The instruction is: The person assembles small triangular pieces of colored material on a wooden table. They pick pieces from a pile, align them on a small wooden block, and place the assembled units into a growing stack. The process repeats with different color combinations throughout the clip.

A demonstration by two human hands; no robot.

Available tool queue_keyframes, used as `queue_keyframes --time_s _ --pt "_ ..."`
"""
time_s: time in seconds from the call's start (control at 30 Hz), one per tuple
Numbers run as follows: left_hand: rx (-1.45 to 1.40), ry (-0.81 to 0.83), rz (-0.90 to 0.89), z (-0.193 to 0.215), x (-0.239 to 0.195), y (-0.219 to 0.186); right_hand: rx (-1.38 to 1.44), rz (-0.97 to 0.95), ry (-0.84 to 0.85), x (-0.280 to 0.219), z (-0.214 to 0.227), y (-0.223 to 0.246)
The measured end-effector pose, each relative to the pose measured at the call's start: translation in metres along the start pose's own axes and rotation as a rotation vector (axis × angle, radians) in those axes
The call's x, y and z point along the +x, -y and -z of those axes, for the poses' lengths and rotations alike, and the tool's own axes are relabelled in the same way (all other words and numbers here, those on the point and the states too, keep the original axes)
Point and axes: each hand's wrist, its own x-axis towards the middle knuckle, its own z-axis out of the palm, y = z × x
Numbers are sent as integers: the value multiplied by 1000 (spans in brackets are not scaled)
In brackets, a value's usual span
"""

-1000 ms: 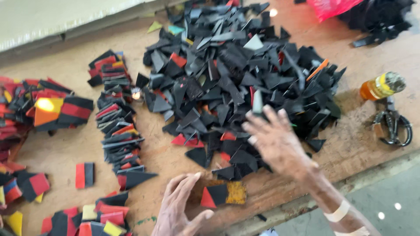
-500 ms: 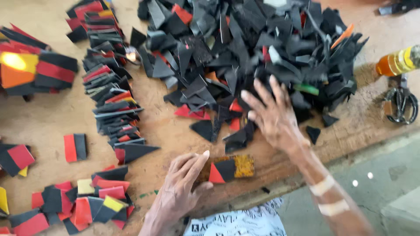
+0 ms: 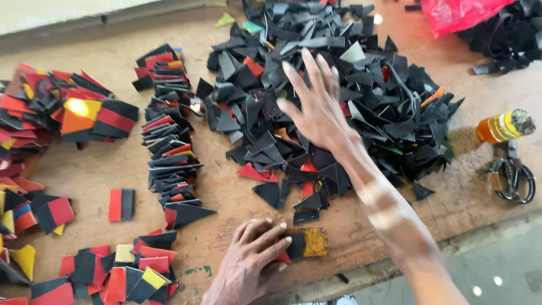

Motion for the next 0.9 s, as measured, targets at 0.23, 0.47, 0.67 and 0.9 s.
queue_keyframes --time_s 0.23,0.47,0.67,0.9 --pt "4 -101 -69 -5 3 8 -123 109 218 -11 -11 -2" --pt "-24 -62 20 -3 -6 6 -182 112 252 -97 32 -9" --pt "70 -160 50 3 5 8 -101 0 318 -114 52 2" --pt "-80 -137 168 12 4 3 116 31 205 -150 62 32"
